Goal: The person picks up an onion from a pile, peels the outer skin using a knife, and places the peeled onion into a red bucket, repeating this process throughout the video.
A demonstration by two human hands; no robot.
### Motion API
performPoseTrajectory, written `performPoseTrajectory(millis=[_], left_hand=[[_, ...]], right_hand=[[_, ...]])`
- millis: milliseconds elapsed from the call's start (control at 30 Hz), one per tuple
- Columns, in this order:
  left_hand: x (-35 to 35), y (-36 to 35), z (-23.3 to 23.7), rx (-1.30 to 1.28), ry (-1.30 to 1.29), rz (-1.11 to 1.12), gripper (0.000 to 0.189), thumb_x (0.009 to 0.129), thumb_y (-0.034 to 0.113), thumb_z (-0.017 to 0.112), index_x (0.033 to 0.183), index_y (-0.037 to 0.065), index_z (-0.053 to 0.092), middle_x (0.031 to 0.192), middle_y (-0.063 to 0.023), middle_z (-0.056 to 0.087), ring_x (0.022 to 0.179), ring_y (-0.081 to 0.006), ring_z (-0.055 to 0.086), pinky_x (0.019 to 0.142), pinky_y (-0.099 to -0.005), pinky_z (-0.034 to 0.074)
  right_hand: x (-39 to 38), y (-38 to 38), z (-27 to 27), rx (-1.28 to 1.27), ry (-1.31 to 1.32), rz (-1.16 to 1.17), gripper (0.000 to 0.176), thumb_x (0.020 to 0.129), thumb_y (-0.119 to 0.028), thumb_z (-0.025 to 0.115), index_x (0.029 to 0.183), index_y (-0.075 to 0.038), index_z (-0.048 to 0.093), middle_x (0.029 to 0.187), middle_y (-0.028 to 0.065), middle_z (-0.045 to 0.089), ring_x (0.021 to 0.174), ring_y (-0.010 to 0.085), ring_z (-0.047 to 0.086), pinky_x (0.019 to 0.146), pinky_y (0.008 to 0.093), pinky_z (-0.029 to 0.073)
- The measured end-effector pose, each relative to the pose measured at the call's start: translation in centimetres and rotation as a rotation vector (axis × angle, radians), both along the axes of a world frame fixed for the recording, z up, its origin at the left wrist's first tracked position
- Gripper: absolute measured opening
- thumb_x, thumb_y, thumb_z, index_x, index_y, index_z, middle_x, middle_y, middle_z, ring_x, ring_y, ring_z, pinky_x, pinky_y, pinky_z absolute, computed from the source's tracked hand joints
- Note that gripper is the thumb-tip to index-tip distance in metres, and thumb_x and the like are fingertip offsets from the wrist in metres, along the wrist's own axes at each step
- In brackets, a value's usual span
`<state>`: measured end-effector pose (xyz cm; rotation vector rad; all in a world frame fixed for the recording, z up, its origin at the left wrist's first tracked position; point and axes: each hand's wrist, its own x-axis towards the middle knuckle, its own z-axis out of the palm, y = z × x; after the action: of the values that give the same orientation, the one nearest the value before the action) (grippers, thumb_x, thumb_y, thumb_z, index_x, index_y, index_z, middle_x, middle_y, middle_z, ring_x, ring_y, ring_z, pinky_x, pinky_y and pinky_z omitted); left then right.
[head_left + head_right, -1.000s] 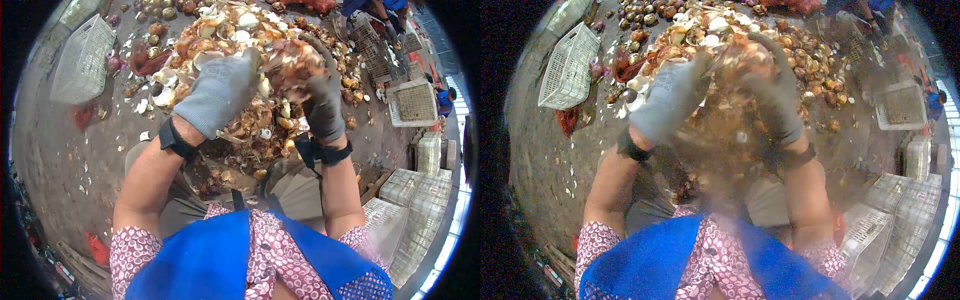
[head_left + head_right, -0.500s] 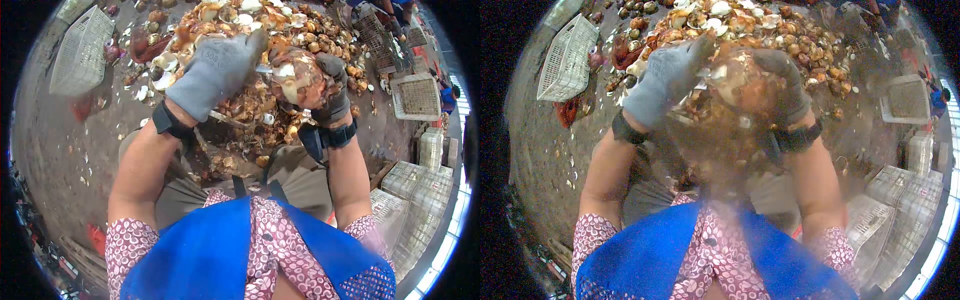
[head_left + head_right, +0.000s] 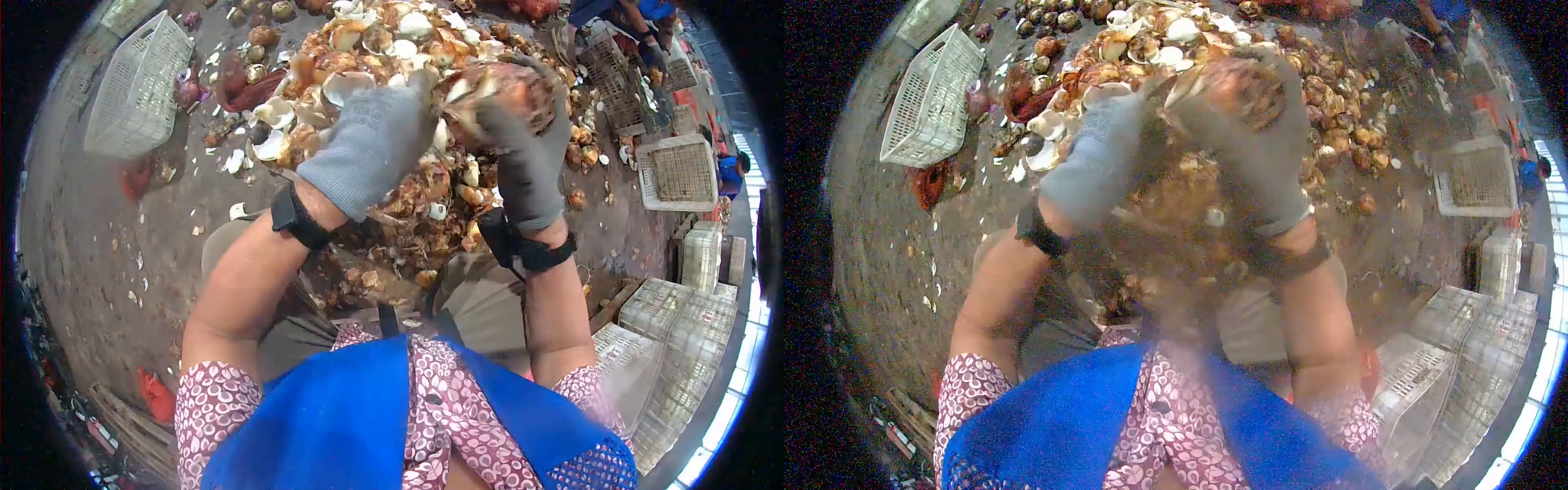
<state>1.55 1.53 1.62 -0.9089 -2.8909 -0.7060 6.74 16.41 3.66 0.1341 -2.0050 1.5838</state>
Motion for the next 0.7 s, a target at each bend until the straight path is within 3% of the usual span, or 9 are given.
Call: performPoseTrajectory(millis=[100, 233, 333, 367, 400, 500, 567, 667, 700], left_hand=[[-0.8, -0.3, -1.7, 0.125, 0.126, -0.083, 0.028, 0.085, 0.015, 0.055, 0.108, 0.000, 0.050, 0.080, -0.0202, 0.065, 0.078, -0.0373, 0.065, 0.068, -0.0439, 0.052], [0.4, -0.2, -2.2, 0.217, 0.110, -0.104, 0.036, 0.085, 0.014, 0.055, 0.118, 0.000, 0.048, 0.077, -0.0196, 0.064, 0.073, -0.0355, 0.064, 0.063, -0.0419, 0.051], [0.6, -0.9, -2.0, 0.478, -0.130, -0.262, 0.035, 0.087, 0.015, 0.055, 0.119, 0.001, 0.051, 0.075, -0.0132, 0.063, 0.066, -0.0258, 0.062, 0.056, -0.0353, 0.048], [0.8, -1.0, -1.3, 0.523, -0.274, -0.320, 0.034, 0.088, 0.016, 0.055, 0.119, 0.002, 0.052, 0.075, -0.0116, 0.063, 0.065, -0.0231, 0.061, 0.055, -0.0337, 0.047], [0.9, -1.1, -0.8, 0.564, -0.385, -0.364, 0.034, 0.088, 0.017, 0.055, 0.119, 0.002, 0.053, 0.076, -0.0100, 0.062, 0.064, -0.0204, 0.059, 0.054, -0.0321, 0.046], [1.4, -1.0, -0.2, 0.674, -0.547, -0.378, 0.032, 0.090, 0.019, 0.056, 0.117, 0.003, 0.056, 0.077, -0.0052, 0.061, 0.061, -0.0124, 0.055, 0.050, -0.0273, 0.043], [1.4, -0.6, -0.5, 0.783, -0.594, -0.317, 0.031, 0.091, 0.021, 0.056, 0.117, 0.004, 0.058, 0.078, -0.0019, 0.059, 0.058, -0.0070, 0.052, 0.048, -0.0241, 0.041], [0.7, -0.5, -0.9, 0.888, -0.688, -0.254, 0.032, 0.090, 0.022, 0.058, 0.117, 0.005, 0.059, 0.083, 0.0004, 0.059, 0.064, -0.0031, 0.051, 0.051, -0.0217, 0.041], [0.4, -1.1, -0.8, 0.839, -0.656, -0.238, 0.031, 0.090, 0.021, 0.059, 0.116, 0.005, 0.059, 0.083, 0.0010, 0.059, 0.066, -0.0031, 0.051, 0.053, -0.0218, 0.042]], right_hand=[[0.3, 2.0, -0.3, -0.892, -0.321, 0.656, 0.051, 0.082, -0.032, 0.065, 0.122, -0.005, 0.050, 0.115, 0.0151, 0.058, 0.111, 0.0264, 0.057, 0.095, 0.0414, 0.047], [0.8, 0.9, 0.2, -0.160, -0.360, 0.211, 0.069, 0.079, -0.051, 0.058, 0.128, -0.005, 0.044, 0.114, 0.0148, 0.059, 0.107, 0.0287, 0.059, 0.096, 0.0464, 0.046], [0.9, 3.0, -0.8, -0.021, -0.378, 0.312, 0.077, 0.075, -0.053, 0.061, 0.129, -0.002, 0.040, 0.116, 0.0154, 0.057, 0.108, 0.0309, 0.058, 0.097, 0.0463, 0.045], [1.2, 4.0, -2.1, -0.525, -0.502, 0.549, 0.081, 0.074, -0.054, 0.062, 0.130, 0.001, 0.040, 0.120, 0.0166, 0.055, 0.110, 0.0313, 0.056, 0.100, 0.0445, 0.044], [0.4, 5.6, -2.6, 0.026, -0.379, 0.433, 0.083, 0.075, -0.054, 0.060, 0.132, 0.003, 0.039, 0.126, 0.0175, 0.052, 0.113, 0.0304, 0.055, 0.102, 0.0419, 0.042], [1.7, 5.2, -1.7, -0.192, -0.451, 0.512, 0.078, 0.078, -0.051, 0.059, 0.132, 0.003, 0.041, 0.127, 0.0174, 0.053, 0.114, 0.0284, 0.055, 0.100, 0.0406, 0.043], [0.8, 4.8, -1.4, -0.728, -0.474, 0.680, 0.034, 0.080, -0.010, 0.064, 0.112, -0.003, 0.057, 0.106, 0.0098, 0.062, 0.099, 0.0215, 0.061, 0.086, 0.0359, 0.051], [0.1, 4.4, -0.9, -1.040, -0.530, 0.794, 0.033, 0.079, -0.010, 0.063, 0.111, -0.003, 0.057, 0.105, 0.0092, 0.061, 0.097, 0.0201, 0.061, 0.086, 0.0349, 0.051], [0.0, 3.9, -3.4, -0.690, -0.411, 0.469, 0.034, 0.083, -0.023, 0.058, 0.111, -0.003, 0.057, 0.103, 0.0077, 0.062, 0.094, 0.0199, 0.061, 0.084, 0.0331, 0.051]])
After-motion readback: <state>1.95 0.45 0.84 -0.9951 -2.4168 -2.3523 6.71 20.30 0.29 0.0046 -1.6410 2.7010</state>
